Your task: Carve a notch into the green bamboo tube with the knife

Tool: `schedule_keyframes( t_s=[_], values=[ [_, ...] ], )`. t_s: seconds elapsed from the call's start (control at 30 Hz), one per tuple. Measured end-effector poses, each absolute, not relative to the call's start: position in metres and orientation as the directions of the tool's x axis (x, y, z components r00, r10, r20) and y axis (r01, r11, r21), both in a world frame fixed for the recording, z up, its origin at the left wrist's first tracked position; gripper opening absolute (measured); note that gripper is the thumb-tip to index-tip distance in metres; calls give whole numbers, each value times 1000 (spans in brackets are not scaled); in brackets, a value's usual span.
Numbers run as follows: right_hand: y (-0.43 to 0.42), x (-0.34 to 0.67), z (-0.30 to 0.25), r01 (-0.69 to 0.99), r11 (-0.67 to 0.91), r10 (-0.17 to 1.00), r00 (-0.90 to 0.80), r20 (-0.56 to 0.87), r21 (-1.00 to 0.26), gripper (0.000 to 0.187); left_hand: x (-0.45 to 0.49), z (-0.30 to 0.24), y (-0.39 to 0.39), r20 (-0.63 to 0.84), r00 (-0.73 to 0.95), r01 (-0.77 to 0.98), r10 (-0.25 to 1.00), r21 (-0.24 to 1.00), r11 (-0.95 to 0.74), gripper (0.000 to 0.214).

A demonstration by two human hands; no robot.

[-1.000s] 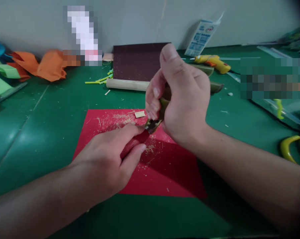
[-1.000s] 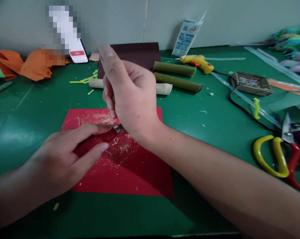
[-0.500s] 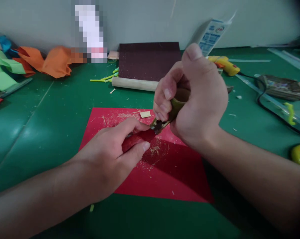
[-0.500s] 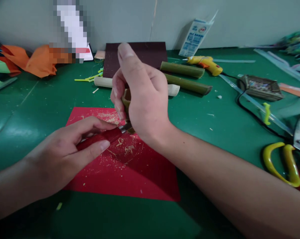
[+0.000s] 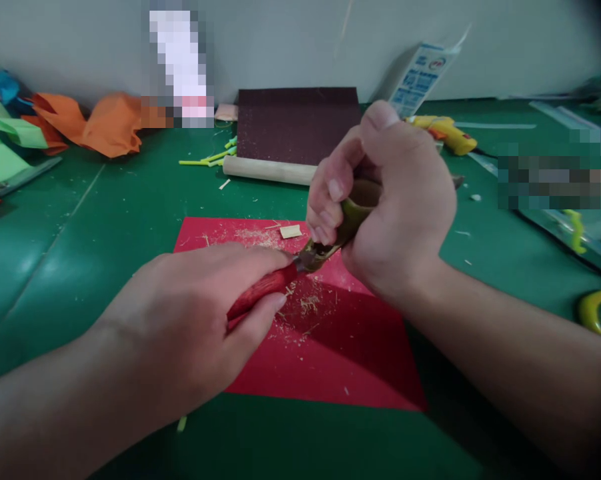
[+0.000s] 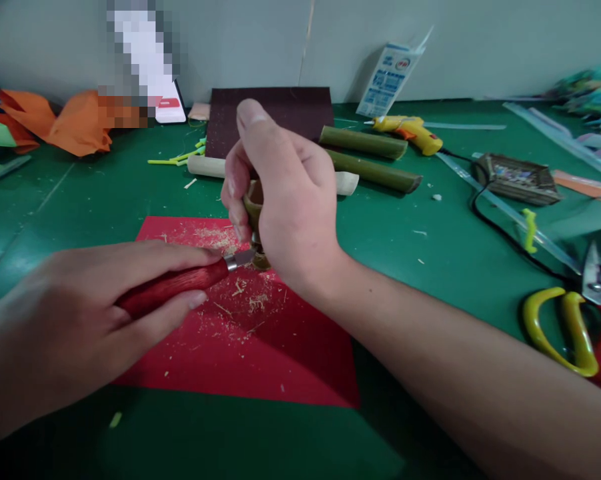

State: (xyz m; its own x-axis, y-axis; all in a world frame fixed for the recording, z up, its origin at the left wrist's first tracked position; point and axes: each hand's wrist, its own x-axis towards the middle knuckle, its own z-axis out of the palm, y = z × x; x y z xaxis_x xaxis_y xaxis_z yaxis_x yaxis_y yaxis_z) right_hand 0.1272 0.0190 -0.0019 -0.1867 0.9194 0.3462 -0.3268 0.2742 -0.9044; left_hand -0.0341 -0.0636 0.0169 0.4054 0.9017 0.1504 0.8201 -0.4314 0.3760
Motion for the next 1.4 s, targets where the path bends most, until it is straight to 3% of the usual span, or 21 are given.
schedule_keyframes(
  t_s=[0.2,0.37,0.7,0.9,1.13,1.23,1.4],
  values=[
    [17,124,-3,-342,274,932,-136,336,-899,47,-37,24,-64,194,437,837,878,269,-476,23],
    [12,125,-3,-290,308,937,-75,342,-906,35,-37,24,-64,192,436,828,879,298,-476,21],
    [16,129,-5,-276,320,938,-42,344,-906,21,-40,23,-61,191,378,833,906,356,-422,45],
    [18,130,-9,-287,309,941,-50,336,-907,17,-40,21,-65,159,397,861,904,277,-426,47],
    [13,127,-9,-250,326,940,-15,341,-911,17,-27,16,-79,112,482,874,869,7,-485,41],
    [11,127,-8,-225,321,943,-11,332,-920,17,-26,17,-81,137,519,850,844,26,-526,38],
    [12,126,-12,-249,381,921,19,389,-890,19,-24,16,-80,136,446,891,885,28,-453,37]
  ],
)
